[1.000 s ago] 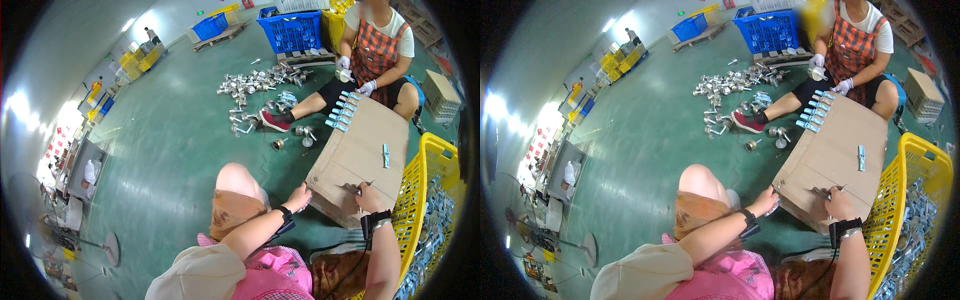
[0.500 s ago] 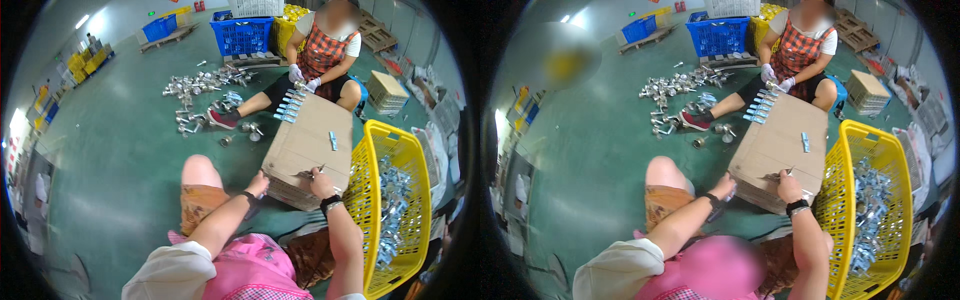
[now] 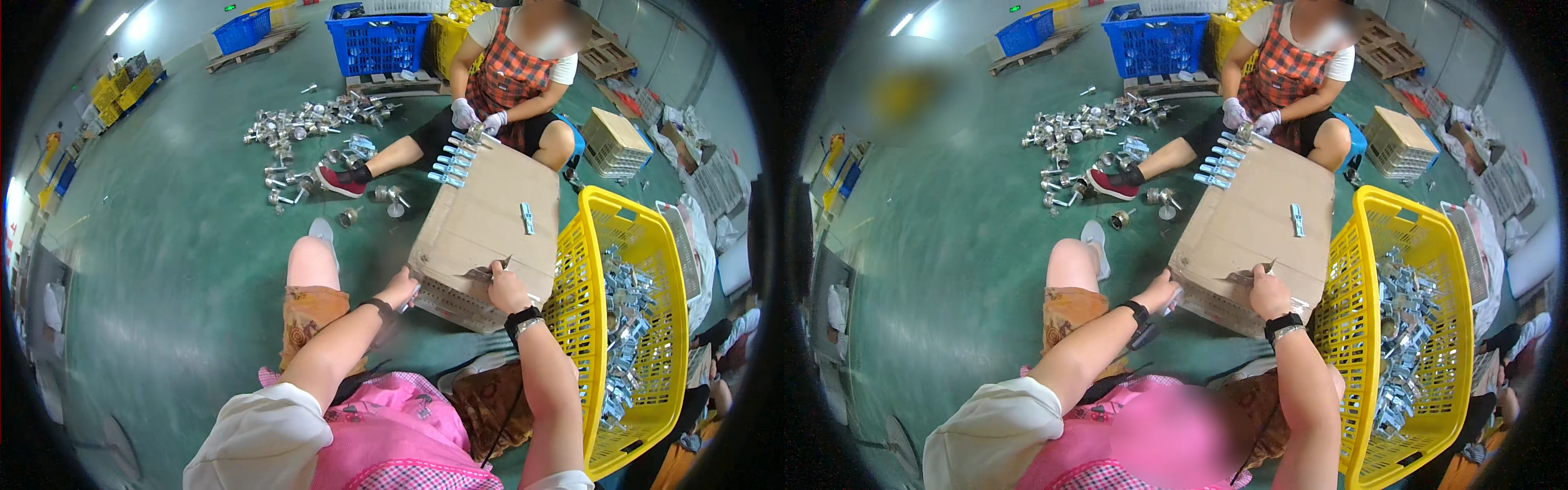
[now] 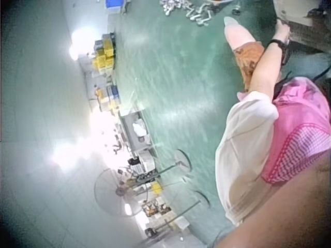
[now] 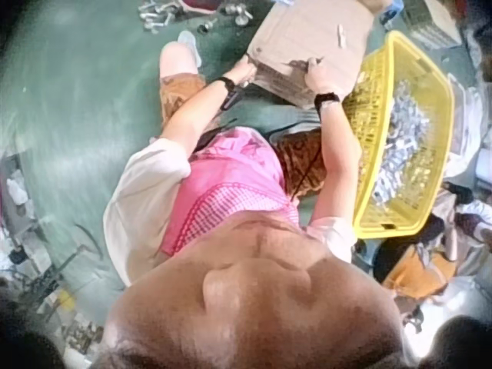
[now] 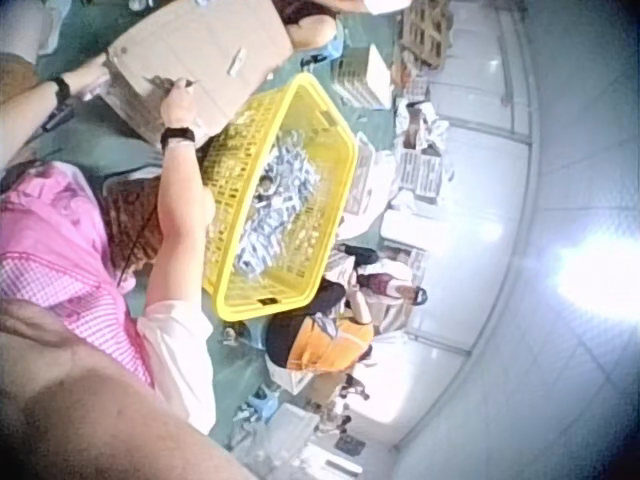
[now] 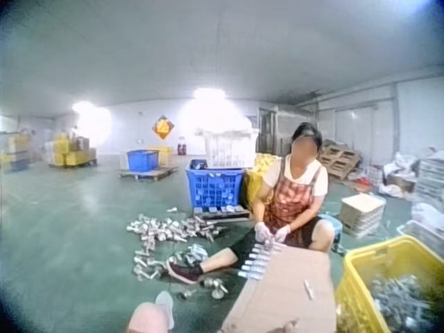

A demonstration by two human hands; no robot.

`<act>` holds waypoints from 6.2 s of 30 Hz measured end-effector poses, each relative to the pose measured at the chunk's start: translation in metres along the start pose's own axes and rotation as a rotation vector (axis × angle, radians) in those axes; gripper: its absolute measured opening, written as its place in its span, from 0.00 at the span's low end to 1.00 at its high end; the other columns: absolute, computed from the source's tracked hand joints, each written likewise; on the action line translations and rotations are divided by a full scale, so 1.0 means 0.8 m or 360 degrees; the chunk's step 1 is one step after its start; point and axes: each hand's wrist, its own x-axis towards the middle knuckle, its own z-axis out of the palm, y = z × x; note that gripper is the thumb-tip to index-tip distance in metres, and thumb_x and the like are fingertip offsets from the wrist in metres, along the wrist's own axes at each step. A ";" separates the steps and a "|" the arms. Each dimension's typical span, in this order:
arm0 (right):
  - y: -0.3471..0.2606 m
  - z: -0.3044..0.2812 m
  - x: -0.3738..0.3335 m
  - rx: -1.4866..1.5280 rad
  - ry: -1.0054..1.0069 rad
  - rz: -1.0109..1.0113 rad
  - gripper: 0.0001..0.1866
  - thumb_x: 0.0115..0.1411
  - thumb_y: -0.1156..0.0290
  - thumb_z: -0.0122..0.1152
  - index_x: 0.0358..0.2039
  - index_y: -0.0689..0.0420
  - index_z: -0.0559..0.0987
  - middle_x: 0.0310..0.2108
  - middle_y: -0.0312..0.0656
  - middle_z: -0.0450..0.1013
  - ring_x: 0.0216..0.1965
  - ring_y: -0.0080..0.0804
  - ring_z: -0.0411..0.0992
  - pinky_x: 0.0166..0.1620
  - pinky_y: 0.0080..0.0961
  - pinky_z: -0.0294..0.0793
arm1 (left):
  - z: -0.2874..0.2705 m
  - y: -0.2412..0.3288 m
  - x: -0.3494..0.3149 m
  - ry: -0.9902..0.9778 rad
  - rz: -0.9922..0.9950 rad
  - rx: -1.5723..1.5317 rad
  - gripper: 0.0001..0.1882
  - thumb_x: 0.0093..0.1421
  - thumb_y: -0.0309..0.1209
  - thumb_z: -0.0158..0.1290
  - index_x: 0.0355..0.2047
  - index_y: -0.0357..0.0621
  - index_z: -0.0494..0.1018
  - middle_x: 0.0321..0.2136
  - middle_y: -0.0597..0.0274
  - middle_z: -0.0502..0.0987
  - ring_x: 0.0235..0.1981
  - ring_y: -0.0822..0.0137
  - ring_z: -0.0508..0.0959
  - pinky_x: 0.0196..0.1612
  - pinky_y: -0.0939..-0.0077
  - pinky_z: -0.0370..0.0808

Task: Sort metal components and plastic clips, then pack them into baskets and boxes.

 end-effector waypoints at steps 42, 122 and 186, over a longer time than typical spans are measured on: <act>0.010 0.020 0.024 0.0019 -0.0066 0.0054 0.17 0.53 0.70 0.52 0.44 0.58 0.64 0.31 0.57 0.74 0.35 0.55 0.73 0.39 0.47 0.72 | 0.013 -0.052 0.031 0.0363 0.0438 0.0686 0.23 0.57 0.31 0.40 0.52 0.32 0.58 0.19 0.52 0.73 0.12 0.60 0.74 0.20 0.65 0.73; 0.002 0.005 0.021 0.0130 -0.0124 0.0101 0.11 0.53 0.78 0.44 0.39 0.63 0.66 0.32 0.59 0.73 0.37 0.55 0.73 0.39 0.45 0.73 | -0.005 -0.017 0.009 0.0072 0.0194 0.0198 0.12 0.59 0.32 0.41 0.34 0.31 0.61 0.22 0.48 0.72 0.16 0.60 0.73 0.15 0.68 0.70; 0.000 0.007 0.020 0.0090 -0.0073 0.0107 0.10 0.53 0.77 0.46 0.38 0.61 0.66 0.32 0.58 0.74 0.36 0.54 0.74 0.38 0.44 0.73 | -0.006 -0.024 0.010 0.0013 0.0195 -0.0068 0.10 0.58 0.30 0.37 0.37 0.38 0.62 0.16 0.55 0.68 0.09 0.65 0.67 0.11 0.71 0.65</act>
